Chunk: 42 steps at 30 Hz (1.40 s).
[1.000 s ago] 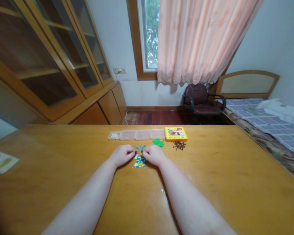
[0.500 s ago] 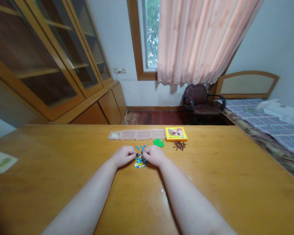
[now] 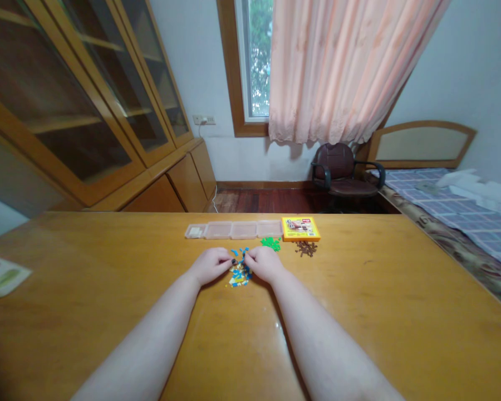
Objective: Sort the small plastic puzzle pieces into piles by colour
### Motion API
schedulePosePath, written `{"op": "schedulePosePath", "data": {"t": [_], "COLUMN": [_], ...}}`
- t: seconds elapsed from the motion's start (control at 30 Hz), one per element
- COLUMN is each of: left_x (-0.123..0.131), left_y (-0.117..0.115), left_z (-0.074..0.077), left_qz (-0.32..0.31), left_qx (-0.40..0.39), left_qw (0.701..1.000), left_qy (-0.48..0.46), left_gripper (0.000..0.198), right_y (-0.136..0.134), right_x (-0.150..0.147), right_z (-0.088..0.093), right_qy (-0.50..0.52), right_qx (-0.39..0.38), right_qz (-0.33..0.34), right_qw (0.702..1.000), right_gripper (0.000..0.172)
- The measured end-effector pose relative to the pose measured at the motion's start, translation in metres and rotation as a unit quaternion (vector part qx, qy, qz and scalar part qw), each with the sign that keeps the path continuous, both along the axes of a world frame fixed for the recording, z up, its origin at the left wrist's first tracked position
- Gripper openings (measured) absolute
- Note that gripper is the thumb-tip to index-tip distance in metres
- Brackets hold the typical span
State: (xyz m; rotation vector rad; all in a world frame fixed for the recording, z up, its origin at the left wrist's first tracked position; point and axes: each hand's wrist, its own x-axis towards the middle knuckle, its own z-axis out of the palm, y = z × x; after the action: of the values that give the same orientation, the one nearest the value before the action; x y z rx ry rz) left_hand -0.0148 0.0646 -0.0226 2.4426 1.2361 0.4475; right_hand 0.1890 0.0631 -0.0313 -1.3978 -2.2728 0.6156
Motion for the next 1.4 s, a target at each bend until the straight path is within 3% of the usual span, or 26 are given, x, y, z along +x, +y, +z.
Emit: {"op": "schedulePosePath", "data": {"t": [0.27,0.83,1.3,1.4], "left_x": [-0.0013,0.0002,-0.0010,-0.0008], "left_y": [0.0015,-0.0008,0.0006,0.0006], "left_z": [-0.0022,0.0041,0.0027,0.0019], "left_qz": [0.056,0.099,0.078,0.030], "left_qx": [-0.004,0.034,0.019,0.009], "left_qw": [0.998,0.994,0.997,0.999], "left_qy": [0.002,0.035,0.007,-0.017], "left_gripper": [0.027,0.034,0.033,0.031], "right_y": [0.0021,0.0010,0.0001,-0.0010], "right_x": [0.0006,0.0008,0.0012,0.0005], "right_z": [-0.0034,-0.0004,-0.0002,0.0016], "right_qy": [0.000,-0.027,-0.004,0.000], "right_qx": [-0.007,-0.003,0.000,-0.009], "right_qz": [-0.019,-0.024,0.001,0.026], "right_qw": [1.000,0.999,1.000,1.000], "right_gripper": [0.039,0.041,0.039,0.036]}}
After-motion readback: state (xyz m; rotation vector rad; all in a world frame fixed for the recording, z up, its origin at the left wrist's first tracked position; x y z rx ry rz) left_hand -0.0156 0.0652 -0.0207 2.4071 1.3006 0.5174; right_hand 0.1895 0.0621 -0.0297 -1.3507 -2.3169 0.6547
